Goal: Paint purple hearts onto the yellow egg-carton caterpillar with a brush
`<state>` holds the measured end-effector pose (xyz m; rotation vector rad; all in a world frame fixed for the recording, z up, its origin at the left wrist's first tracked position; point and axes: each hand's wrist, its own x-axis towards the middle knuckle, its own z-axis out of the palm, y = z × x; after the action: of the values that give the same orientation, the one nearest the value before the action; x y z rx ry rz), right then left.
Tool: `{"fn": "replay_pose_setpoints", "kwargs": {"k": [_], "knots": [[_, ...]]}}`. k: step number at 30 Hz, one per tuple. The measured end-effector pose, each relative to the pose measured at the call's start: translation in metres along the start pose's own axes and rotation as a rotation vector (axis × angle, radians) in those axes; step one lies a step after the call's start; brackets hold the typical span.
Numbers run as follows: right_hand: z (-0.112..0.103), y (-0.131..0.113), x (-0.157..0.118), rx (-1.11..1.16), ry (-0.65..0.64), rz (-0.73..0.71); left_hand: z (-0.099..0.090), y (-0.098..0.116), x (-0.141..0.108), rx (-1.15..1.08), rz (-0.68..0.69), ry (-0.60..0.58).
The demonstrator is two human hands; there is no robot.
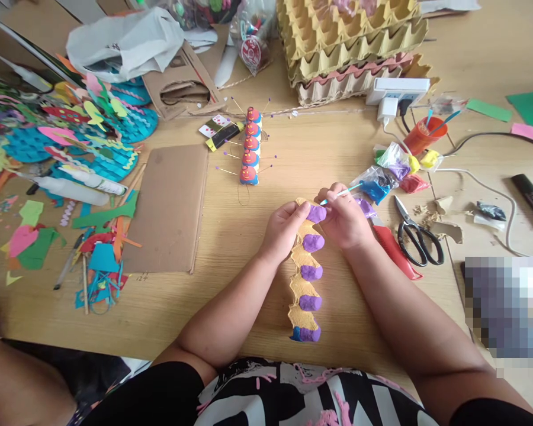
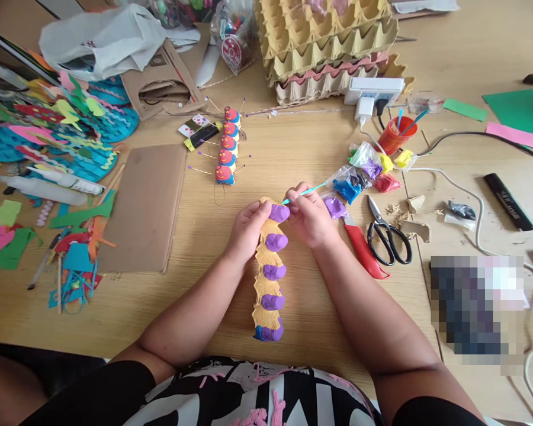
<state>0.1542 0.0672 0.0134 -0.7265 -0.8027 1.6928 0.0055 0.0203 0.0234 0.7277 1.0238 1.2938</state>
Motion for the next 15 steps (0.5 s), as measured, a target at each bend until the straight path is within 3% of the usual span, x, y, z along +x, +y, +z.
{"fn": "replay_pose_setpoints", "kwargs": {"k": [4,8,11,15], "knots": [[-0.006,-0.003,0.003,0.051,0.047,-0.034,0.001,0.003,0.000,-0.092,-0.106,0.061],[-0.012,0.000,0.008,-0.010,0.020,0.026,0.002,0.005,0.005,-0.232,-0.233,0.071],[-0.011,0.005,0.008,-0.075,0.046,0.043,0.000,0.006,0.009,-0.335,-0.312,0.033],[-0.004,0.008,0.003,-0.128,0.061,0.083,-0.005,0.005,0.012,-0.410,-0.311,-0.076]]}}
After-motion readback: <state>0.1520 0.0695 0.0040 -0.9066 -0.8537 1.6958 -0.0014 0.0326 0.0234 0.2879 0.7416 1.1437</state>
